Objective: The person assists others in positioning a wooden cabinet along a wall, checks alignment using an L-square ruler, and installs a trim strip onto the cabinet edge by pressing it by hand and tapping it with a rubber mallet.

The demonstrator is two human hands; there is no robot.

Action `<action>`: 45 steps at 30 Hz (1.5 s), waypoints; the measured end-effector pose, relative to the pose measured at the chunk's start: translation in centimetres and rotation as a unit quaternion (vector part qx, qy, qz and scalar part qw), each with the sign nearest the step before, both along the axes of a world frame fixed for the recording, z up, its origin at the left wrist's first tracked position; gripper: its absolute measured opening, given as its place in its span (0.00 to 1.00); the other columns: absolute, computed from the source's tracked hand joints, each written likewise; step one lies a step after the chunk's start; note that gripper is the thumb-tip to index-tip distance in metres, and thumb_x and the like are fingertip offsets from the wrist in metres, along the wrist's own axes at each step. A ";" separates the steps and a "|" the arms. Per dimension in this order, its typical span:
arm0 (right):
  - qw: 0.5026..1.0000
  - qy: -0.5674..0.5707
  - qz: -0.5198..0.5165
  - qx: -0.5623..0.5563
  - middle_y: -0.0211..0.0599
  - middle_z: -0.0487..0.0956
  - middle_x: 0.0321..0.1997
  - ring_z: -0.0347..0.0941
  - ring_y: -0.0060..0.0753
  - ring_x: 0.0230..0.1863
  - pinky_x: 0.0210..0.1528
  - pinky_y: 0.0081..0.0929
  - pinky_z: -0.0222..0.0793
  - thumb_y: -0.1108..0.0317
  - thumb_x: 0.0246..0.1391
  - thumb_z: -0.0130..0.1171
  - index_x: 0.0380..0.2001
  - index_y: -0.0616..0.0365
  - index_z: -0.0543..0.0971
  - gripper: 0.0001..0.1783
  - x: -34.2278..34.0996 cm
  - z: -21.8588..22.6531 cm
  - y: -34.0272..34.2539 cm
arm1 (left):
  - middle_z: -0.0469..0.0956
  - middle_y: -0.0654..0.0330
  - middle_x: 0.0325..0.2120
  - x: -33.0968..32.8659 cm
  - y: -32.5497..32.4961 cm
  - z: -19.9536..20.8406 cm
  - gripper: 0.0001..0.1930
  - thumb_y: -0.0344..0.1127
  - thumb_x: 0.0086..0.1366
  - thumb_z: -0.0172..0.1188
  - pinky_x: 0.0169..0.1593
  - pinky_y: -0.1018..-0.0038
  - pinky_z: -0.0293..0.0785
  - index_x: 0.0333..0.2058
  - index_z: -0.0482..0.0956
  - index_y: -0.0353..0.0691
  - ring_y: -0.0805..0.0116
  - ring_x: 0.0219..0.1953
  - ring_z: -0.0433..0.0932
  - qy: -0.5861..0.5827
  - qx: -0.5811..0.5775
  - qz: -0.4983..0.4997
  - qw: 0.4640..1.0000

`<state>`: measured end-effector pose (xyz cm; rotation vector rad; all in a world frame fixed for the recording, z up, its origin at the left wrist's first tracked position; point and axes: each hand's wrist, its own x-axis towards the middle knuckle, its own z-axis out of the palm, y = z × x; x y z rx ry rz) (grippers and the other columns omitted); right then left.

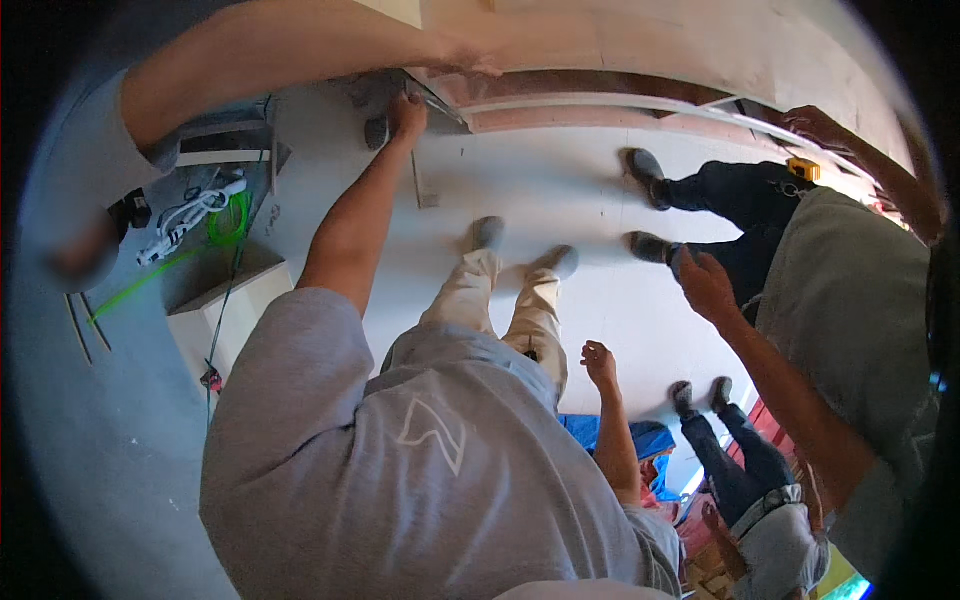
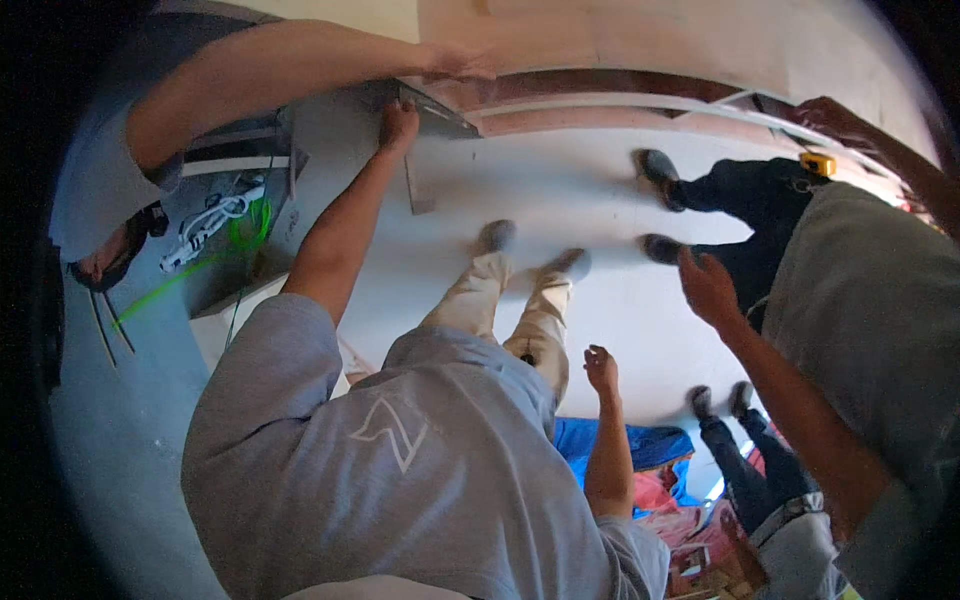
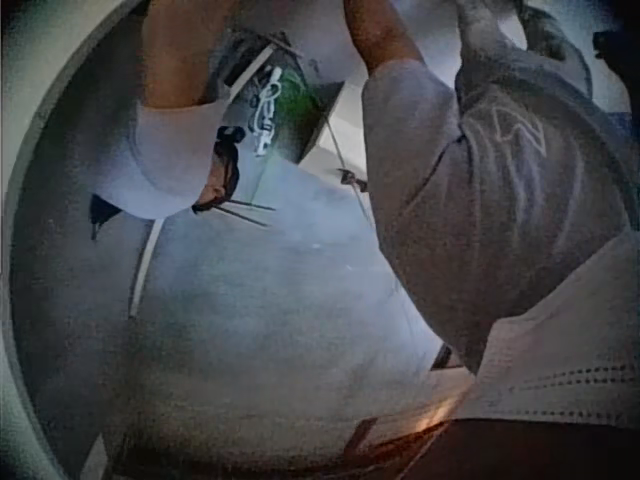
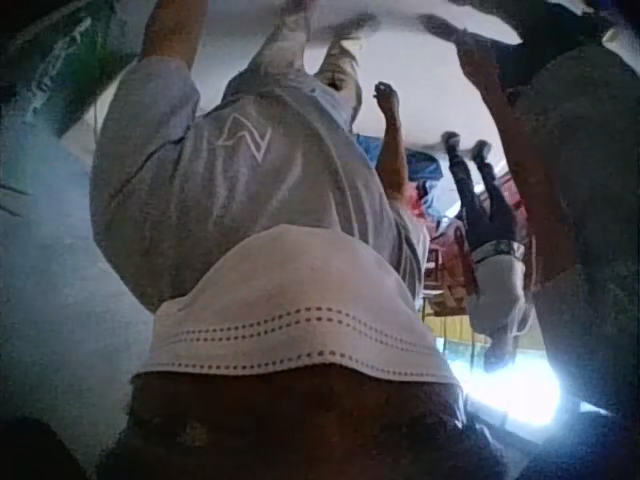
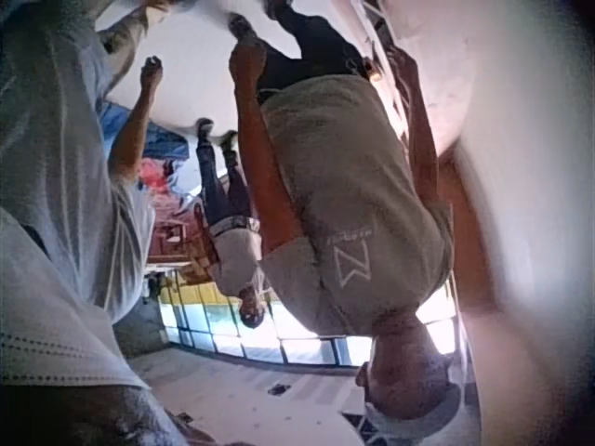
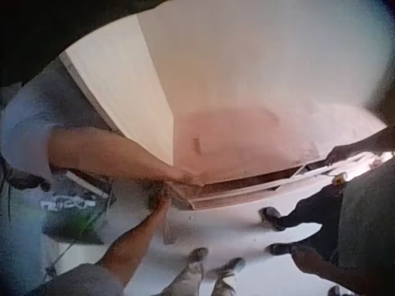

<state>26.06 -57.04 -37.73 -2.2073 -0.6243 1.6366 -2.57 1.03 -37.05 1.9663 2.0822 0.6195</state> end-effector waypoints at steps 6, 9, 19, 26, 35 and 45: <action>0.999 -0.036 -0.003 0.038 0.40 0.78 0.28 0.76 0.30 0.26 0.29 0.24 0.74 0.65 0.53 0.51 0.43 0.63 0.72 0.16 -0.3 2.5 1.7 | 0.74 0.55 0.25 -5.7 3.0 0.3 0.18 0.42 0.59 0.51 0.38 0.69 0.70 0.39 0.71 0.31 0.67 0.28 0.75 -0.176 -0.328 -0.087 0.924; 0.996 -0.064 0.056 0.030 0.39 0.78 0.28 0.76 0.30 0.26 0.30 0.24 0.73 0.65 0.53 0.50 0.43 0.63 0.72 0.16 -0.7 3.1 2.6 | 0.73 0.54 0.37 -8.4 6.6 0.9 0.19 0.43 0.60 0.51 0.42 0.67 0.67 0.44 0.68 0.35 0.65 0.36 0.73 -0.111 -0.264 -0.243 0.927; 0.976 -0.127 0.167 0.057 0.43 0.78 0.32 0.76 0.35 0.28 0.35 0.31 0.69 0.62 0.53 0.49 0.42 0.61 0.73 0.16 -2.0 3.6 4.6 | 0.54 0.56 0.56 -2.9 10.6 -0.6 0.25 0.44 0.65 0.44 0.57 0.69 0.53 0.55 0.51 0.39 0.67 0.55 0.57 0.157 -0.078 -0.455 0.873; 0.520 -0.475 0.666 0.246 0.42 0.75 0.39 0.74 0.38 0.37 0.44 0.34 0.64 0.66 0.50 0.47 0.41 0.60 0.72 0.15 7.9 8.6 39.5 | 0.74 0.45 0.40 -4.6 9.6 0.7 0.21 0.46 0.59 0.50 0.49 0.64 0.64 0.44 0.72 0.37 0.52 0.45 0.72 0.077 -0.269 -0.298 0.912; 0.398 -0.476 0.690 0.372 0.33 0.73 0.36 0.70 0.26 0.38 0.36 0.28 0.65 0.67 0.45 0.51 0.41 0.57 0.72 0.17 -4.0 3.2 50.1 | 0.75 0.48 0.38 -4.3 9.0 0.5 0.18 0.46 0.60 0.48 0.46 0.62 0.67 0.42 0.75 0.40 0.49 0.42 0.72 0.082 -0.171 -0.343 0.920; 0.449 -0.537 0.662 0.269 0.34 0.74 0.38 0.71 0.36 0.40 0.36 0.31 0.67 0.66 0.48 0.49 0.44 0.55 0.70 0.17 -4.5 5.1 48.3 | 0.75 0.47 0.37 -6.6 -0.6 -3.4 0.13 0.31 0.54 0.47 0.44 0.60 0.68 0.38 0.76 0.41 0.50 0.41 0.74 0.067 -0.295 -0.413 0.859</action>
